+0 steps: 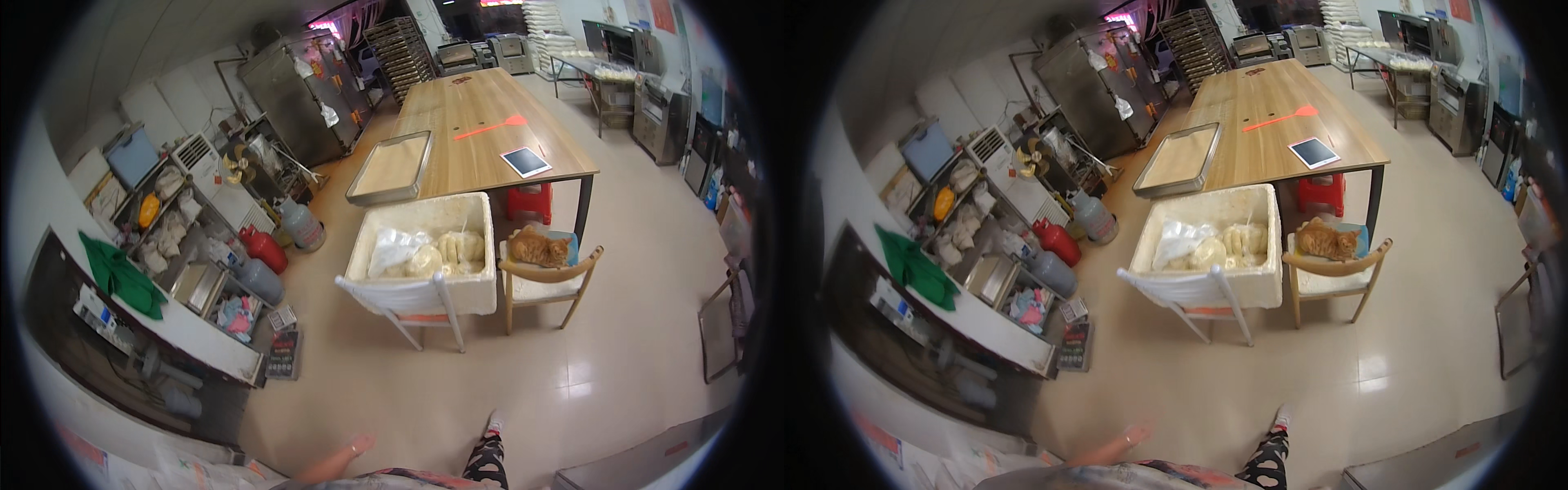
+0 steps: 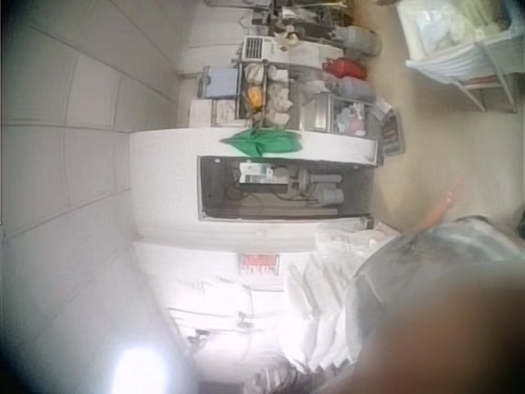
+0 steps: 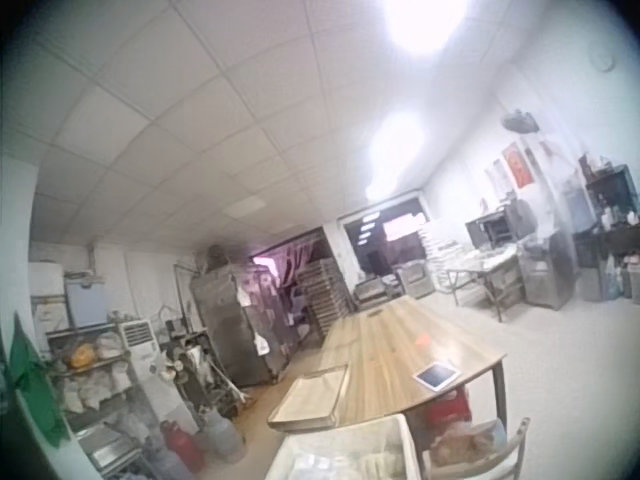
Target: The person collects freshly cut noodles from a machine, places them into a blue tray, and then weighs and packs them into plastic bags. The person uses a digital scale to measure portions and places the sealed bags into a white basket.
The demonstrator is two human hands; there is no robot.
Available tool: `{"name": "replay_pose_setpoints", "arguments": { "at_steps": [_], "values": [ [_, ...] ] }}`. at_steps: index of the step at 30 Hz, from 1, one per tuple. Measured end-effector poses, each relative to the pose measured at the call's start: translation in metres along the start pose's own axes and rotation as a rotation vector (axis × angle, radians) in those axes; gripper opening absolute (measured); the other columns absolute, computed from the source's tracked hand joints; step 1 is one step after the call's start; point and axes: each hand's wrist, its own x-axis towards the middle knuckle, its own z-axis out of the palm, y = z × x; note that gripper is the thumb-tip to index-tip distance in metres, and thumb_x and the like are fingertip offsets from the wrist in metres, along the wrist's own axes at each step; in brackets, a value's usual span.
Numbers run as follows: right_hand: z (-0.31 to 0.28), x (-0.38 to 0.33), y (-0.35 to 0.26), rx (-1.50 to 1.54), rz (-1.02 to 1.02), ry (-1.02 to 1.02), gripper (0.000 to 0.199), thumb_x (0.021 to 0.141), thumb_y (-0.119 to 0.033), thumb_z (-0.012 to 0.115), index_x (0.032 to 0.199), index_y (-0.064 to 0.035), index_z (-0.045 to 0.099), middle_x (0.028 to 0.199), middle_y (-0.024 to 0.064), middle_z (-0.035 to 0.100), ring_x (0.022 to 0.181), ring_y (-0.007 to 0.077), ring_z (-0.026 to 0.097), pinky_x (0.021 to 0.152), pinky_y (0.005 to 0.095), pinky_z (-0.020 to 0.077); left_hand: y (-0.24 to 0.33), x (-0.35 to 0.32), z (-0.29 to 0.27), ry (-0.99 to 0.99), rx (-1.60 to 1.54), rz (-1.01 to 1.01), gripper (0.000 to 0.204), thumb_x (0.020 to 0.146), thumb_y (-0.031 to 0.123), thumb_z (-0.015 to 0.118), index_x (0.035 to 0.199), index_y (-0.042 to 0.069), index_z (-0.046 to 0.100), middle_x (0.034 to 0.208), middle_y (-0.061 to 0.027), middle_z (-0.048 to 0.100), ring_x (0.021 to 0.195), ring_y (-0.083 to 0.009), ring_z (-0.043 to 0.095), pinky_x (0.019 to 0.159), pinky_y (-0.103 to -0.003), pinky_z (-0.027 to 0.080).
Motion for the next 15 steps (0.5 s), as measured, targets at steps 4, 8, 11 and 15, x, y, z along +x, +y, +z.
{"name": "replay_pose_setpoints", "arguments": {
  "at_steps": [4, 8, 11, 15],
  "values": [
    [0.003, 0.097, -0.135, -0.080, -0.218, 0.067, 0.018, 0.083, -0.004, 0.064, 0.099, 0.0025, 0.065, 0.084, 0.0155, 0.069, 0.067, 0.0234, 0.068, 0.055, 0.0343, 0.0553, 0.001, 0.018, -0.053, -0.422, 0.669, 0.108, 0.034, 0.096, 0.037, 0.048, 0.105, 0.009, 0.066, 0.097, -0.0107, 0.069, 0.088, -0.0260, 0.064, 0.080, -0.036, 0.050],
    [-0.006, 0.112, -0.297, 0.130, -0.414, 0.028, 0.009, 0.085, 0.005, 0.055, 0.090, 0.0039, 0.062, 0.072, 0.0129, 0.064, 0.057, 0.0220, 0.063, 0.049, 0.0330, 0.0530, 0.012, 0.041, -0.081, -0.358, 0.480, -0.024, 0.035, 0.095, 0.038, 0.049, 0.105, 0.010, 0.067, 0.108, -0.0126, 0.069, 0.098, -0.0294, 0.065, 0.084, -0.041, 0.051],
    [-0.008, 0.089, -0.391, 0.200, -0.556, 0.043, 0.010, 0.086, 0.005, 0.053, 0.091, 0.0054, 0.061, 0.073, 0.0115, 0.065, 0.059, 0.0203, 0.063, 0.051, 0.0303, 0.0539, 0.016, 0.093, -0.086, -0.235, -0.011, -0.196, 0.036, 0.095, 0.039, 0.050, 0.107, 0.010, 0.068, 0.111, -0.0131, 0.068, 0.100, -0.0300, 0.064, 0.087, -0.040, 0.051],
    [-0.005, 0.094, -0.422, 0.292, -0.506, 0.102, 0.012, 0.088, 0.003, 0.050, 0.091, 0.0048, 0.061, 0.073, 0.0116, 0.065, 0.058, 0.0195, 0.063, 0.052, 0.0295, 0.0535, 0.019, 0.171, -0.103, -0.290, -0.047, -0.123, 0.039, 0.095, 0.037, 0.051, 0.117, 0.010, 0.067, 0.112, -0.0121, 0.069, 0.100, -0.0258, 0.063, 0.092, -0.034, 0.048]
  ]
}}
